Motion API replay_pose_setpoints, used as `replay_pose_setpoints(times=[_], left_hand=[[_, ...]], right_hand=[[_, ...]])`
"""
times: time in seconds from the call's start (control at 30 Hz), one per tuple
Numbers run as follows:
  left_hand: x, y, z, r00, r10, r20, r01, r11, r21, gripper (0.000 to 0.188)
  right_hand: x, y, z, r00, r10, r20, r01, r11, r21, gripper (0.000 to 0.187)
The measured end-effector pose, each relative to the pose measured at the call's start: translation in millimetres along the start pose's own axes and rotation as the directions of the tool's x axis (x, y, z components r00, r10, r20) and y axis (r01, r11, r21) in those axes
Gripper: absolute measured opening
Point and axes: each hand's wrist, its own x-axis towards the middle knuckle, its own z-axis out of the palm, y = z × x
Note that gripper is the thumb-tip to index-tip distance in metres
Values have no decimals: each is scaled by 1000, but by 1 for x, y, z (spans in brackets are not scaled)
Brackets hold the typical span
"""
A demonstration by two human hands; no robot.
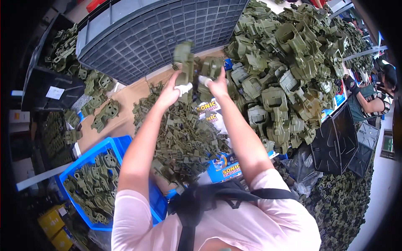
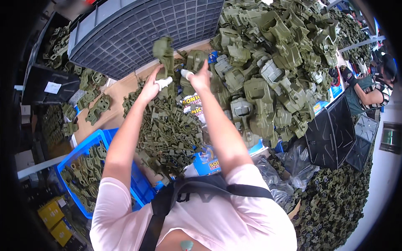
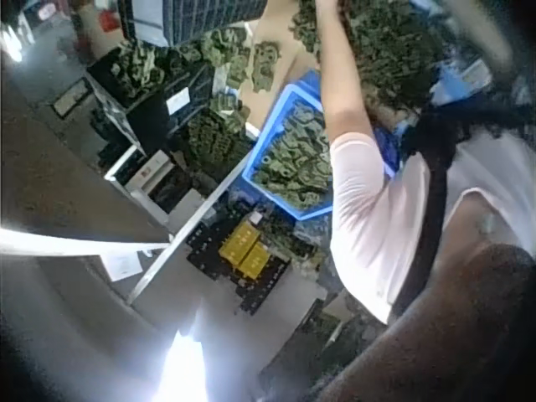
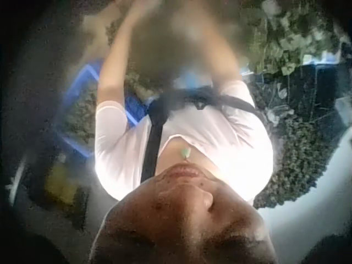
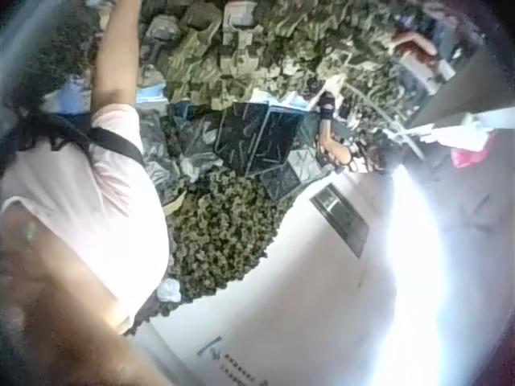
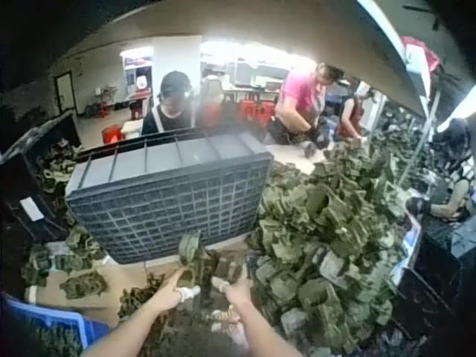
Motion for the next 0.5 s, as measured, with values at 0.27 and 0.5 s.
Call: replay_pose_setpoints(times=[0.27,0.5], left_hand=[[101,3,-6,830,99,548,-309,901,305,69],[96,-22,16,706,-214,675,-326,749,578,56]], right_hand=[[-177,-35,-134,931,-116,345,230,922,-311,94],[-189,-78,-180,882,-258,395,355,914,-197,100]])
